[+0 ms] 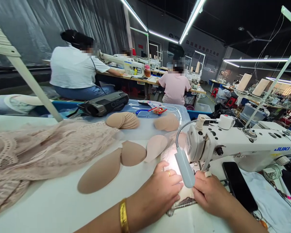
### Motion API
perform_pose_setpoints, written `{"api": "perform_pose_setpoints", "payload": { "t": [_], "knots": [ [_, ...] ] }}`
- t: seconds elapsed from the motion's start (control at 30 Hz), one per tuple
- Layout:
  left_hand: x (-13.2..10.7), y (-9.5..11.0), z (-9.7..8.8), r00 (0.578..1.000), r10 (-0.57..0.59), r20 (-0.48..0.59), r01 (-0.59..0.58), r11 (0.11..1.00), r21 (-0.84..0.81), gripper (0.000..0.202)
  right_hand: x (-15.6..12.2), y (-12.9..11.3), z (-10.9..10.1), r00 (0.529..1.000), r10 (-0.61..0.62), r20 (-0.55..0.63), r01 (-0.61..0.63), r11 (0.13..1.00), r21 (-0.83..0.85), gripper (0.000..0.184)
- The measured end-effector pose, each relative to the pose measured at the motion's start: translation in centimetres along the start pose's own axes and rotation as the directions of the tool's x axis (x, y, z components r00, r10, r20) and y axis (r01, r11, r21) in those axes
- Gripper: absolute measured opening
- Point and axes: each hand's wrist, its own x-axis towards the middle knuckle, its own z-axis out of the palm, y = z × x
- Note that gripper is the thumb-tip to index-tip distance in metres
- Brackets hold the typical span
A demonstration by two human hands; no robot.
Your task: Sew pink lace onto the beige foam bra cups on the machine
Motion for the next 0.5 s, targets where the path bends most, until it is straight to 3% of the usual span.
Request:
{"api": "perform_pose_setpoints", "payload": {
  "t": [0.13,0.3,0.37,0.43,0.5],
  "knots": [
    [0.4,-0.8,0.3,1.000,-0.020,-0.010,0.020,0.999,-0.025,0.007,0.1,0.4,0.7,0.999,0.047,0.003,-0.047,0.999,-0.003,0.017],
    [0.8,-2.1,0.1,0.995,0.030,-0.098,-0.027,0.999,0.028,0.020,0.2,0.5,1.0,0.995,0.096,0.009,-0.095,0.995,-0.002,0.016],
    [1.0,-3.3,-0.7,0.975,-0.060,-0.215,0.083,0.991,0.100,0.027,0.1,0.6,1.2,0.996,0.095,-0.001,-0.095,0.995,-0.018,0.015],
    [1.1,-5.0,-1.7,0.904,-0.236,-0.355,0.305,0.941,0.150,0.036,0.1,0.6,1.3,0.995,0.099,0.000,-0.099,0.994,-0.036,0.014],
    [1.3,-6.7,-2.4,0.845,-0.357,-0.399,0.445,0.882,0.153,0.039,0.1,0.5,1.3,0.994,0.108,0.005,-0.107,0.993,-0.046,0.014]
  ]
}}
